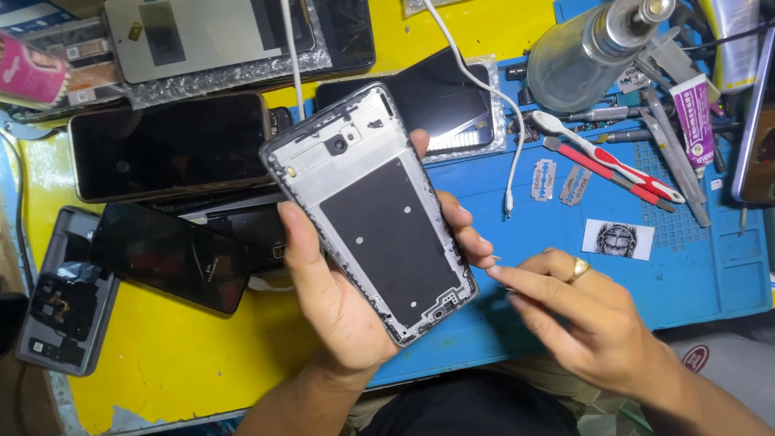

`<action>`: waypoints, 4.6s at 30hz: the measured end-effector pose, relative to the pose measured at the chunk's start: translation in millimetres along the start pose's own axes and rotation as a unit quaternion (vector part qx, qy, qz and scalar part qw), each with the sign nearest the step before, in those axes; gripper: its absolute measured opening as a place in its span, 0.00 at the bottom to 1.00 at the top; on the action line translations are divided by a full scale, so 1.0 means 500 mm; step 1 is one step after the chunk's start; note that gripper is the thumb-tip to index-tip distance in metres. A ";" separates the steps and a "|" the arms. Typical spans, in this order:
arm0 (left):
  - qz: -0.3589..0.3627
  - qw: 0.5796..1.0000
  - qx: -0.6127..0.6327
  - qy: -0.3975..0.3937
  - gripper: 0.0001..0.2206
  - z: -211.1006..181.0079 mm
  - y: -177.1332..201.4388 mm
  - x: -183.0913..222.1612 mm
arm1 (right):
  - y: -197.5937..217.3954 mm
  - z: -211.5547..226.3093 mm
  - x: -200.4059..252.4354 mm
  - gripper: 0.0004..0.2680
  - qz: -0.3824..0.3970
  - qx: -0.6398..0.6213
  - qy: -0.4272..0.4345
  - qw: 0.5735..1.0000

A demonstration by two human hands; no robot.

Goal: The person holds a disassembled smartphone chassis and uses a small metal tool to scrape and clean the adhesive residue from the inner frame edges. The hands rotate the device to access different sides while working on the perimeter.

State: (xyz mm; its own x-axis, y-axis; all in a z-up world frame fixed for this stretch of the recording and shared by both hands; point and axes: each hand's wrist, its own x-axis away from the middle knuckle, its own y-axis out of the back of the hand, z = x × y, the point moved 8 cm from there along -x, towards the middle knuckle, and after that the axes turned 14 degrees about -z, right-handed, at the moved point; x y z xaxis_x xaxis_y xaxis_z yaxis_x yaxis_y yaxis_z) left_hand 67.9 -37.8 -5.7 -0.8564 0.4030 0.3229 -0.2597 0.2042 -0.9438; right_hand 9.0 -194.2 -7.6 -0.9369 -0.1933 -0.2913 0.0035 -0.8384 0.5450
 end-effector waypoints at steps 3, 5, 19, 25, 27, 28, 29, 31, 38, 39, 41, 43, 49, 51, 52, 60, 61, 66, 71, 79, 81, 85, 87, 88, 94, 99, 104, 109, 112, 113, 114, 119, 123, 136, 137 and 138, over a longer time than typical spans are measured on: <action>0.008 1.000 -0.008 -0.011 0.46 0.001 -0.001 0.004 | 0.001 0.046 -0.008 0.15 0.017 -0.006 0.077 0.997; 0.006 1.000 -0.017 -0.013 0.46 0.002 -0.001 0.005 | -0.001 0.052 -0.013 0.15 0.002 0.020 0.073 0.997; -0.008 0.998 -0.051 -0.029 0.47 0.001 0.002 0.010 | -0.002 0.097 -0.048 0.09 -0.016 0.107 0.147 0.983; 0.002 0.997 -0.068 -0.038 0.47 0.005 0.002 0.012 | -0.002 0.098 -0.048 0.08 -0.005 0.127 0.158 0.979; -0.002 0.996 -0.075 -0.047 0.47 0.004 0.002 0.012 | -0.003 0.097 -0.048 0.09 -0.001 0.121 0.155 0.981; -0.001 0.996 -0.075 -0.046 0.47 0.005 0.003 0.012 | -0.004 0.096 -0.047 0.09 -0.002 0.121 0.154 0.981; 0.000 0.996 -0.071 -0.043 0.47 0.007 0.004 0.012 | -0.004 0.095 -0.046 0.09 -0.004 0.119 0.150 0.981; 0.002 0.997 -0.068 -0.041 0.46 0.008 0.006 0.013 | -0.006 0.093 -0.044 0.10 -0.006 0.117 0.146 0.982; -0.007 0.996 -0.081 -0.048 0.47 0.005 0.007 0.009 | -0.013 0.089 -0.045 0.09 -0.030 0.099 0.145 0.984; -0.008 0.996 -0.079 -0.044 0.46 0.004 0.007 0.008 | -0.014 0.092 -0.046 0.08 -0.039 0.099 0.149 0.983; -0.016 0.995 -0.079 -0.054 0.46 0.002 0.005 0.007 | -0.016 0.095 -0.048 0.07 -0.050 0.093 0.153 0.982; -0.022 0.995 -0.079 -0.064 0.46 0.000 0.004 0.004 | -0.017 0.098 -0.051 0.06 -0.062 0.086 0.158 0.982; -0.029 0.996 -0.049 -0.063 0.46 -0.008 0.003 -0.002 | -0.021 0.101 -0.054 0.06 -0.084 0.087 0.174 0.977; -0.041 0.996 -0.049 -0.060 0.45 -0.007 0.006 -0.003 | -0.020 0.101 -0.051 0.07 -0.095 0.092 0.177 0.975; -0.041 0.996 -0.049 -0.059 0.45 -0.006 0.006 -0.004 | -0.020 0.101 -0.052 0.07 -0.095 0.092 0.177 0.975; -0.016 0.999 -0.009 -0.041 0.46 -0.002 0.006 -0.001 | -0.024 0.085 -0.050 0.07 -0.089 0.077 0.134 0.984; -0.016 0.999 -0.009 -0.043 0.46 -0.003 0.004 0.001 | -0.023 0.086 -0.051 0.07 -0.088 0.076 0.135 0.984; 0.002 0.999 -0.028 -0.040 0.48 -0.001 0.002 0.007 | -0.024 0.087 -0.045 0.03 -0.075 0.099 0.153 0.980; 0.015 0.998 -0.036 -0.042 0.48 0.002 0.004 0.008 | -0.020 0.032 -0.025 0.04 -0.059 0.082 0.070 0.992; 0.010 0.998 -0.030 -0.052 0.48 0.003 0.004 0.008 | -0.012 0.008 -0.038 0.07 -0.051 -0.065 -0.104 0.991; 0.024 0.997 -0.047 -0.055 0.49 0.000 0.004 0.007 | -0.015 0.017 -0.044 0.04 -0.041 -0.040 -0.072 0.996; 0.021 0.997 -0.047 -0.055 0.49 0.000 0.006 0.006 | -0.018 0.009 -0.030 0.06 -0.043 -0.033 -0.039 0.998; 0.015 0.995 -0.063 -0.075 0.48 -0.004 0.006 0.005 | -0.029 -0.008 -0.021 0.06 -0.024 -0.036 -0.122 0.992; 0.014 0.995 -0.061 -0.075 0.48 -0.005 0.006 0.005 | -0.031 -0.009 -0.015 0.06 -0.022 -0.035 -0.123 0.992; 0.005 0.998 -0.033 -0.057 0.49 -0.005 0.013 0.003 | -0.028 -0.005 -0.030 0.05 -0.048 -0.073 -0.152 0.985; 0.009 0.998 -0.034 -0.057 0.50 -0.007 0.011 0.006 | -0.031 -0.004 -0.021 0.06 -0.018 -0.016 -0.111 0.994; 0.007 0.998 -0.022 -0.051 0.49 -0.008 0.013 0.003 | -0.033 -0.010 -0.012 0.07 -0.059 -0.036 -0.157 0.985; -0.004 0.998 -0.017 -0.057 0.49 -0.012 0.013 -0.001 | -0.024 0.010 -0.037 0.03 -0.045 -0.039 -0.097 0.994; -0.004 0.997 -0.036 -0.071 0.49 -0.020 0.009 0.003 | -0.025 -0.001 -0.026 0.08 -0.051 -0.018 -0.088 0.995; -0.001 0.997 -0.031 -0.077 0.48 -0.023 0.008 0.005 | -0.030 -0.009 -0.016 0.10 -0.047 -0.032 -0.087 0.995; 0.002 0.996 -0.026 -0.083 0.48 -0.026 0.006 0.007 | -0.035 -0.017 -0.007 0.11 -0.043 -0.048 -0.086 0.994; 0.008 0.996 -0.028 -0.088 0.48 -0.029 0.010 0.005 | -0.037 -0.023 0.029 0.14 -0.064 -0.018 -0.018 0.998; 0.014 0.995 -0.037 -0.089 0.49 -0.025 0.004 0.005 | -0.016 0.004 0.026 0.14 -0.081 0.084 0.076 0.990; 0.023 0.994 -0.045 -0.101 0.49 -0.023 0.004 0.012 | -0.010 0.071 -0.020 0.09 -0.126 0.106 0.150 0.975; 0.020 0.992 -0.050 -0.110 0.50 -0.025 0.005 0.012 | -0.011 0.070 -0.019 0.09 -0.124 0.112 0.147 0.975; 0.019 0.991 -0.056 -0.119 0.50 -0.026 0.005 0.013 | -0.013 0.069 -0.017 0.09 -0.122 0.118 0.145 0.975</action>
State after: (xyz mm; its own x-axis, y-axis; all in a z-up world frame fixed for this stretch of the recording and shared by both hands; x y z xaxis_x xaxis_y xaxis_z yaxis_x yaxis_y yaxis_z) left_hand 67.6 -23.1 -5.3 -0.9490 0.1927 0.2495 -0.1862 0.2959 -0.9369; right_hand 4.9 -169.6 18.6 -0.7620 -0.1673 -0.6256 -0.3192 -0.7435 0.5877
